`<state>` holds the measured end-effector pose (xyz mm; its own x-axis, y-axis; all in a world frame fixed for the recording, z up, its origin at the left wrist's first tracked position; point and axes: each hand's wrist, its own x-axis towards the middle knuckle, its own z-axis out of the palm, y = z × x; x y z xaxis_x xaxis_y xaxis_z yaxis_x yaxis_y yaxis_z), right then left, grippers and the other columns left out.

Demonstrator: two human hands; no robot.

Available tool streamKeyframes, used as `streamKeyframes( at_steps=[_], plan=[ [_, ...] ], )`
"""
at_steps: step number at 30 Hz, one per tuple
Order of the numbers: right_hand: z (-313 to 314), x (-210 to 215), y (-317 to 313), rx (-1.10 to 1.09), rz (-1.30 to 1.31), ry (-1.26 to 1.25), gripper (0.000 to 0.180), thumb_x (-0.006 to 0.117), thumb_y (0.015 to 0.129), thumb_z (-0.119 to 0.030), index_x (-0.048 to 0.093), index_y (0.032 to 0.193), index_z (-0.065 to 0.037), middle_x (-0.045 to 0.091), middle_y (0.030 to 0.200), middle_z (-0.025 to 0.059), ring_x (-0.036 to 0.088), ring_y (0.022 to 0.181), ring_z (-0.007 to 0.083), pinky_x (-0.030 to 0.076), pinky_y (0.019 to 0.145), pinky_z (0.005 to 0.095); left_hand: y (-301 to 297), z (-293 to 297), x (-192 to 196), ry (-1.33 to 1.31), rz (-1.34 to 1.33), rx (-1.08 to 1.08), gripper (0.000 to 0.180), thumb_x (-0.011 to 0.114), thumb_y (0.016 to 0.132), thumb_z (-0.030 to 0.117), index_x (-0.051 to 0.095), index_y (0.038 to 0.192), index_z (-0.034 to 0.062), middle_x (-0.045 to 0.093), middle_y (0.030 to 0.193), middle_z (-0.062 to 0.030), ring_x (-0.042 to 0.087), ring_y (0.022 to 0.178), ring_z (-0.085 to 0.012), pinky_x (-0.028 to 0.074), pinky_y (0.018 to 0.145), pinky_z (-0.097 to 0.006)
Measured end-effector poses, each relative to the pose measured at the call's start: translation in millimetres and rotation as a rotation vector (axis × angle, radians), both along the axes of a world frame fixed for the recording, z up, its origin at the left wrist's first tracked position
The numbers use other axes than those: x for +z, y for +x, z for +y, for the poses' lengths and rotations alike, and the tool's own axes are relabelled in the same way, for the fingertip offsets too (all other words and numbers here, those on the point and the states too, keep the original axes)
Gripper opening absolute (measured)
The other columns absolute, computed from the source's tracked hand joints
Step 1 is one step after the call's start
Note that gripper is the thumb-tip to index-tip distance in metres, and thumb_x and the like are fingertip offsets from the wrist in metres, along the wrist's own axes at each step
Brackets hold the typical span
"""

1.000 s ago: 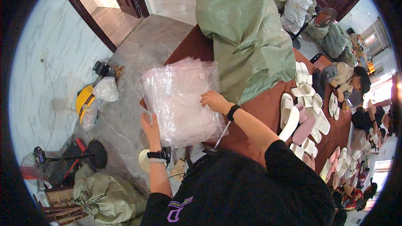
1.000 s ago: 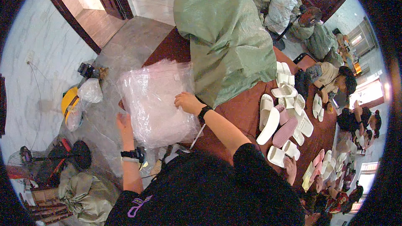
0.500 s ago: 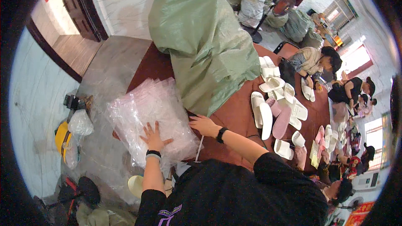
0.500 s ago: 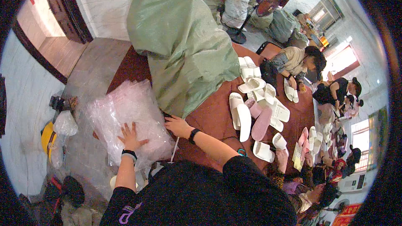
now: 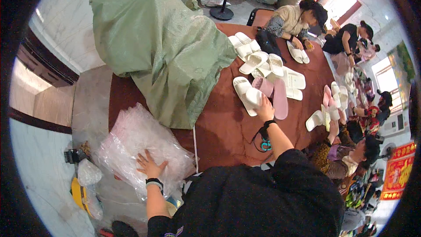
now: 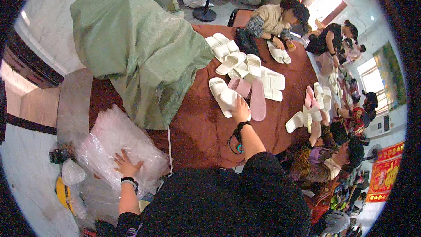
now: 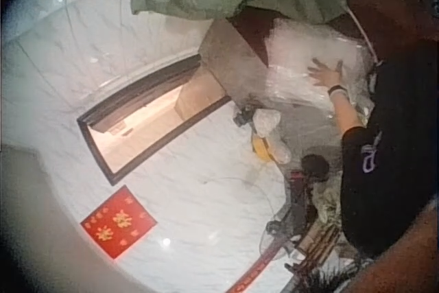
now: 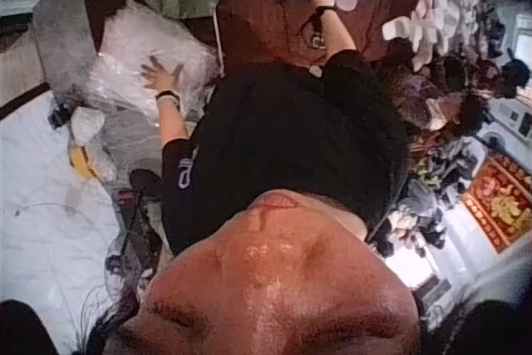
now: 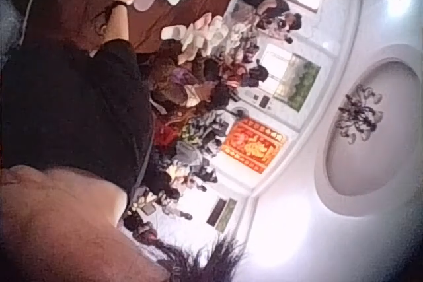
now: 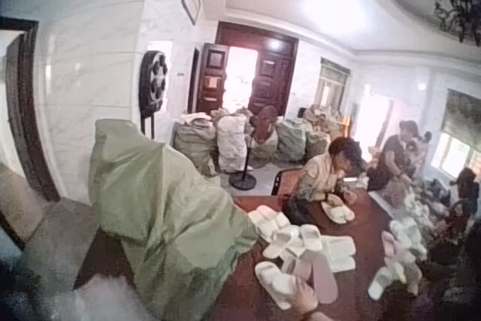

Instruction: Packaging white and pink slippers into plastic bags in a manufacturing setting.

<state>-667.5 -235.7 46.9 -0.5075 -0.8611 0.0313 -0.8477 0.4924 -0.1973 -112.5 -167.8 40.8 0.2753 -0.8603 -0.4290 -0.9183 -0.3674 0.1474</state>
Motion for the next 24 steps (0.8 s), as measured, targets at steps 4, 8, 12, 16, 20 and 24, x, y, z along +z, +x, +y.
streamKeyframes(
  at_steps=[4, 8, 12, 16, 20, 24],
  plan=[
    [9, -9, -35, 0.066, -0.060, -0.111, 0.055, 0.065, 0.074, -0.027, 0.047, 0.125, -0.017, 0.056, 0.117, 0.0113, 0.055, 0.104, 0.0323, 0.044, 0.082, 0.0513, -3, -3, 2, 0.054, -0.017, -0.016, 0.122, 0.076, 0.054, 0.056, 0.005, 0.146, 0.0183, -0.002, 0.149, -0.0238, 0.002, 0.135, -0.0459, 0.006, 0.099, -0.070],
    [7, 22, -57, 0.096, -0.511, -0.438, 0.046, 0.064, 0.082, -0.027, 0.049, 0.115, 0.000, 0.059, 0.105, 0.0168, 0.058, 0.096, 0.0272, 0.045, 0.080, 0.0358, -16, -17, 15, 0.039, 0.002, -0.034, 0.118, 0.076, 0.056, 0.055, 0.009, 0.146, 0.0196, 0.002, 0.148, -0.0242, 0.003, 0.136, -0.0450, 0.007, 0.100, -0.069],
    [17, 142, 32, 0.449, -1.088, -0.396, 0.038, 0.060, 0.086, -0.012, 0.047, 0.120, 0.001, 0.055, 0.110, 0.0073, 0.050, 0.103, 0.0144, 0.039, 0.088, 0.0277, 3, 0, 10, -0.161, -0.024, 0.033, 0.104, 0.074, 0.059, 0.055, 0.022, 0.144, 0.0227, 0.006, 0.149, -0.0221, 0.008, 0.136, -0.0409, 0.008, 0.101, -0.067],
    [26, 201, 88, 0.646, -1.446, -0.259, 0.047, 0.058, 0.086, -0.014, 0.042, 0.128, 0.000, 0.053, 0.119, 0.0083, 0.047, 0.111, 0.0158, 0.036, 0.095, 0.0304, 14, 7, -1, -0.346, -0.026, 0.007, 0.089, 0.067, 0.066, 0.058, 0.031, 0.141, 0.0280, 0.012, 0.149, -0.0165, 0.014, 0.136, -0.0373, 0.011, 0.101, -0.066],
    [27, 254, 154, 0.778, -1.531, -0.290, 0.053, 0.057, 0.085, -0.022, 0.040, 0.130, 0.000, 0.051, 0.123, 0.0081, 0.046, 0.115, 0.0169, 0.034, 0.098, 0.0317, 10, 13, 6, -0.279, 0.006, -0.004, 0.083, 0.065, 0.068, 0.058, 0.034, 0.139, 0.0262, 0.012, 0.149, -0.0150, 0.014, 0.136, -0.0357, 0.011, 0.101, -0.066],
    [11, 245, 230, 0.731, -1.873, -0.231, 0.048, 0.050, 0.090, -0.024, 0.040, 0.129, 0.002, 0.051, 0.123, 0.0086, 0.047, 0.114, 0.0179, 0.036, 0.097, 0.0332, 23, 31, 1, -0.405, 0.019, -0.072, 0.077, 0.067, 0.070, 0.054, 0.040, 0.136, 0.0233, 0.020, 0.144, -0.0214, 0.021, 0.132, -0.0382, 0.022, 0.098, -0.064]
  ],
)
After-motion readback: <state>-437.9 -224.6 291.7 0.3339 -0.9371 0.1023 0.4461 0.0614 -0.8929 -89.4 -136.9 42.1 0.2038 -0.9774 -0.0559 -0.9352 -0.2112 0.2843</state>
